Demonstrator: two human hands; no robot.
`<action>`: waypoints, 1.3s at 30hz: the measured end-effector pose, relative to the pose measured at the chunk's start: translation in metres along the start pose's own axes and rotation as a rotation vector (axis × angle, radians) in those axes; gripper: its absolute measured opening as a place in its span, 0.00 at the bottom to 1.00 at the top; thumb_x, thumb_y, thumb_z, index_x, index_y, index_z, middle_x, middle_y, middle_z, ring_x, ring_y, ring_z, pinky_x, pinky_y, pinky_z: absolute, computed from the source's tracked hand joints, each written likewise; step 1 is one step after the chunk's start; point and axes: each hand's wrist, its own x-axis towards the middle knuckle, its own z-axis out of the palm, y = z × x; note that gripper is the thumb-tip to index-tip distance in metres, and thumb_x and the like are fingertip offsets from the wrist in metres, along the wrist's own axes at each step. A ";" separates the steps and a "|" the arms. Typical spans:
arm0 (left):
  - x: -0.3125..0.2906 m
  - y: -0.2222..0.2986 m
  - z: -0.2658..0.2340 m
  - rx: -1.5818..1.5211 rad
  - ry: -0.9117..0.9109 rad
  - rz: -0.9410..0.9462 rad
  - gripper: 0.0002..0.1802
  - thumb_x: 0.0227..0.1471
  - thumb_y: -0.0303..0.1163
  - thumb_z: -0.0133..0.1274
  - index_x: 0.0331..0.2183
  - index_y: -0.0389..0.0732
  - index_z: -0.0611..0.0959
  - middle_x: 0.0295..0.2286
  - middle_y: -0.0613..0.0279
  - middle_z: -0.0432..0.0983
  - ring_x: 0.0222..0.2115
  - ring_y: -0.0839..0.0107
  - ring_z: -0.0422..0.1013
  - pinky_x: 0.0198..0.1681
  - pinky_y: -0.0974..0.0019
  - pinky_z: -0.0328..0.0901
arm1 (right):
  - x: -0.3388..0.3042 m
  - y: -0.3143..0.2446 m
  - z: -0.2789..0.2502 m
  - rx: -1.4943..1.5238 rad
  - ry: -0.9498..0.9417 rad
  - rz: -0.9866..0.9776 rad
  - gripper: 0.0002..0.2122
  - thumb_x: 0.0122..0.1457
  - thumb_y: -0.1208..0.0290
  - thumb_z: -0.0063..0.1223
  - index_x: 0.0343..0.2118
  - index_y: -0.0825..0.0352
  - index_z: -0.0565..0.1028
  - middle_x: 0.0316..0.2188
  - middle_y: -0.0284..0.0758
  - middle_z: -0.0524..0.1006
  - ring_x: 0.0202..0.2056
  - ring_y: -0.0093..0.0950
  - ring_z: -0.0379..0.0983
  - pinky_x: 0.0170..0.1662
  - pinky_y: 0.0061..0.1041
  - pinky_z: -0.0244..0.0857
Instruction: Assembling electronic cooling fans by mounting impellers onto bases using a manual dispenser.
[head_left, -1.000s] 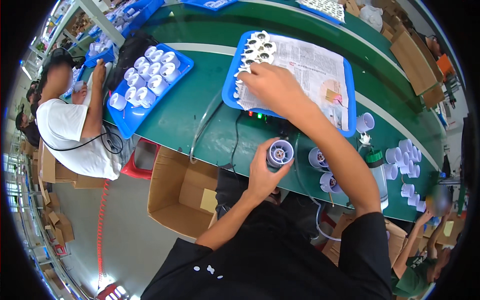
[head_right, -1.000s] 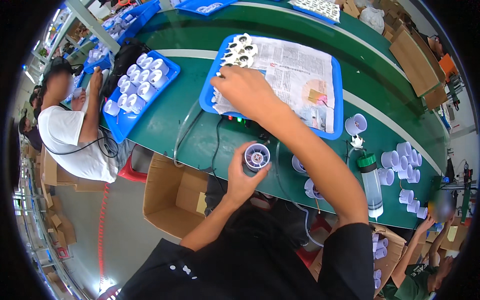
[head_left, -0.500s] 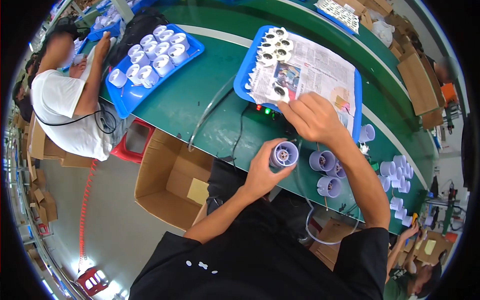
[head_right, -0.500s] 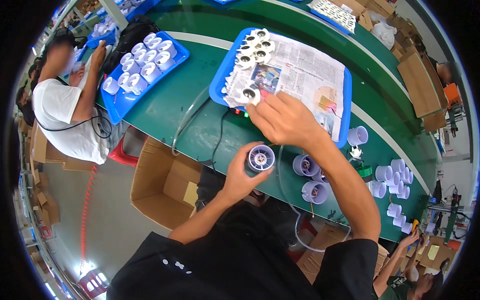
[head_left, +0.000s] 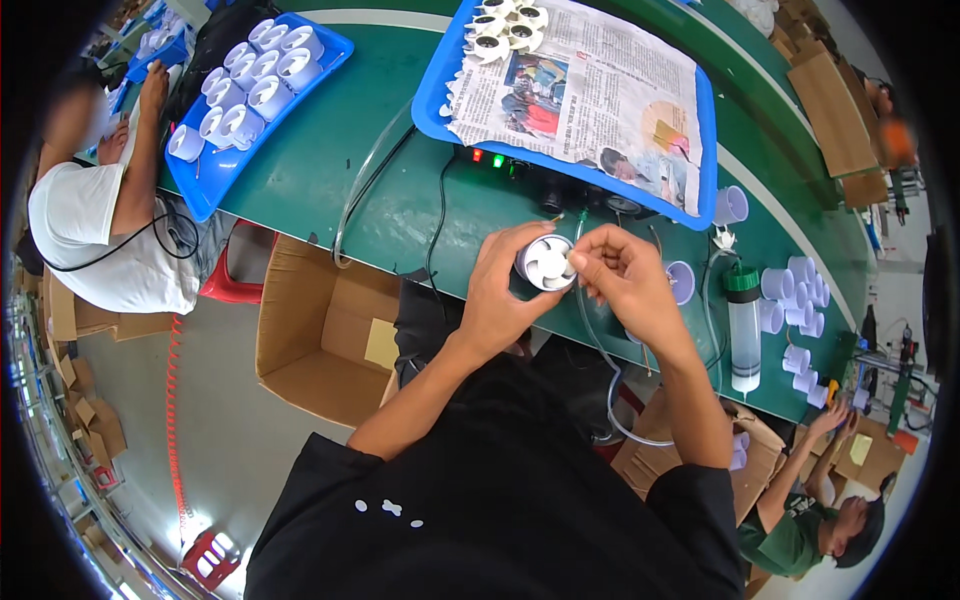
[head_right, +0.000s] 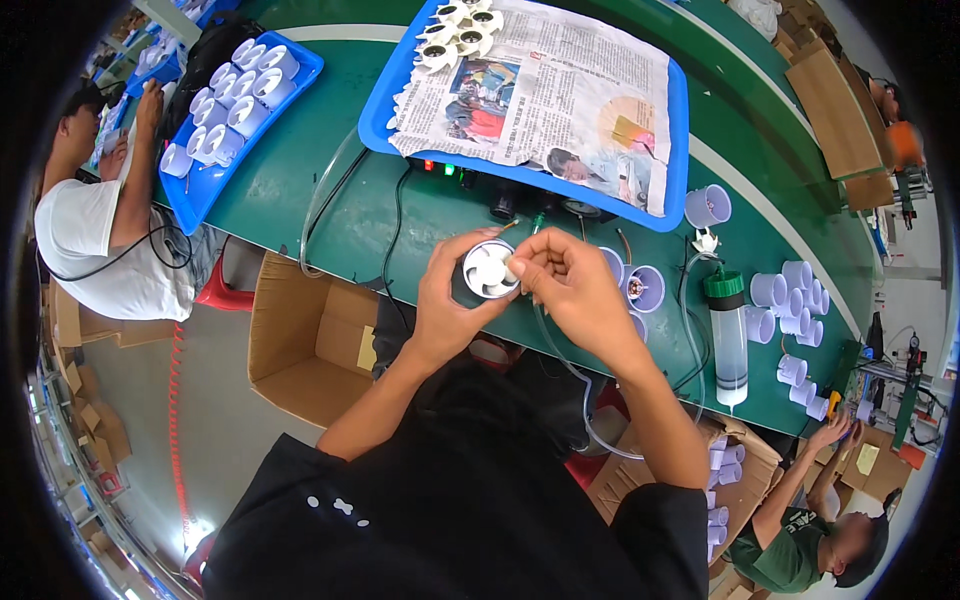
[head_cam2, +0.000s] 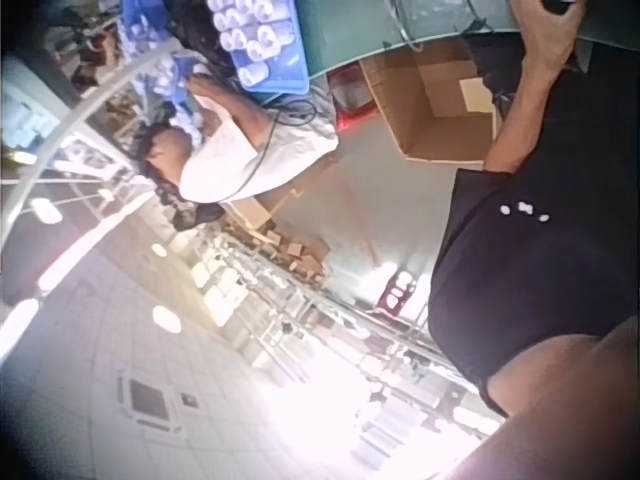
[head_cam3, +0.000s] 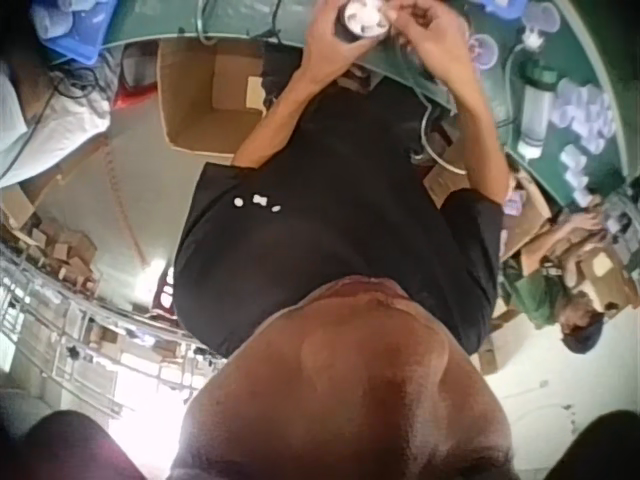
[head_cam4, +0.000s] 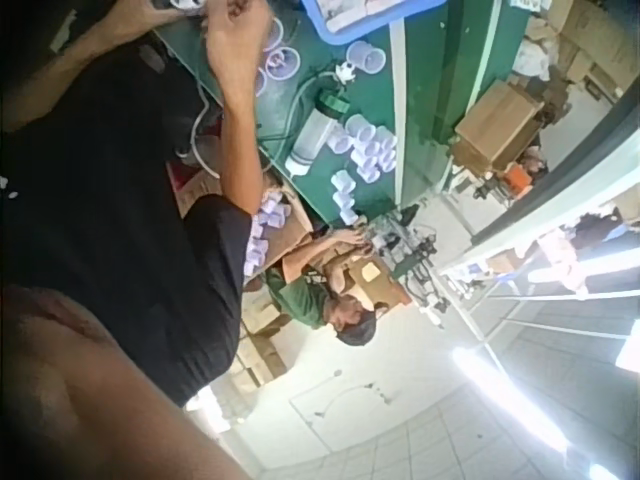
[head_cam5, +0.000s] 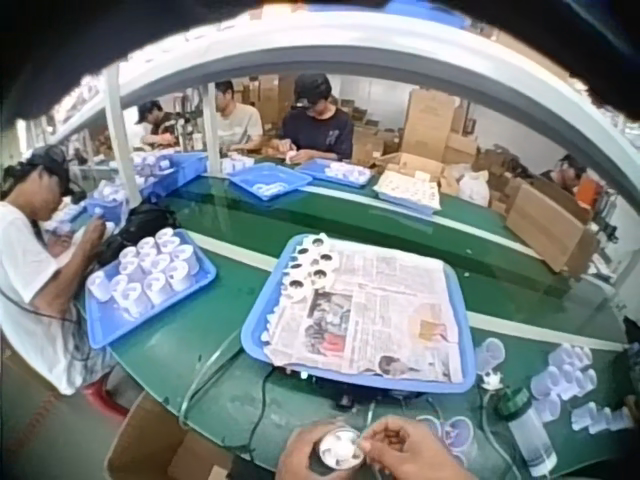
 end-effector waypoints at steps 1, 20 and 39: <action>-0.002 0.000 -0.001 0.016 0.006 -0.003 0.34 0.38 0.27 0.68 0.50 0.39 0.75 0.48 0.56 0.75 0.49 0.55 0.68 0.53 0.59 0.63 | 0.001 0.003 0.003 -0.042 0.006 -0.042 0.07 0.61 0.73 0.58 0.35 0.72 0.74 0.24 0.28 0.75 0.22 0.14 0.66 0.26 0.16 0.59; -0.006 0.011 -0.012 -0.064 0.197 -0.062 0.35 0.38 0.29 0.68 0.50 0.40 0.75 0.48 0.53 0.71 0.52 0.55 0.64 0.57 0.57 0.59 | -0.012 -0.040 0.002 -0.383 0.229 -0.483 0.23 0.66 0.69 0.47 0.12 0.70 0.69 0.11 0.31 0.67 0.15 0.22 0.62 0.21 0.26 0.52; 0.071 -0.071 -0.376 1.331 0.809 0.069 0.33 0.47 0.32 0.62 0.54 0.32 0.72 0.46 0.38 0.74 0.47 0.45 0.70 0.53 0.50 0.61 | 0.071 -0.076 0.014 -0.568 0.116 -0.569 0.11 0.62 0.67 0.53 0.28 0.69 0.78 0.20 0.36 0.73 0.21 0.26 0.68 0.27 0.27 0.59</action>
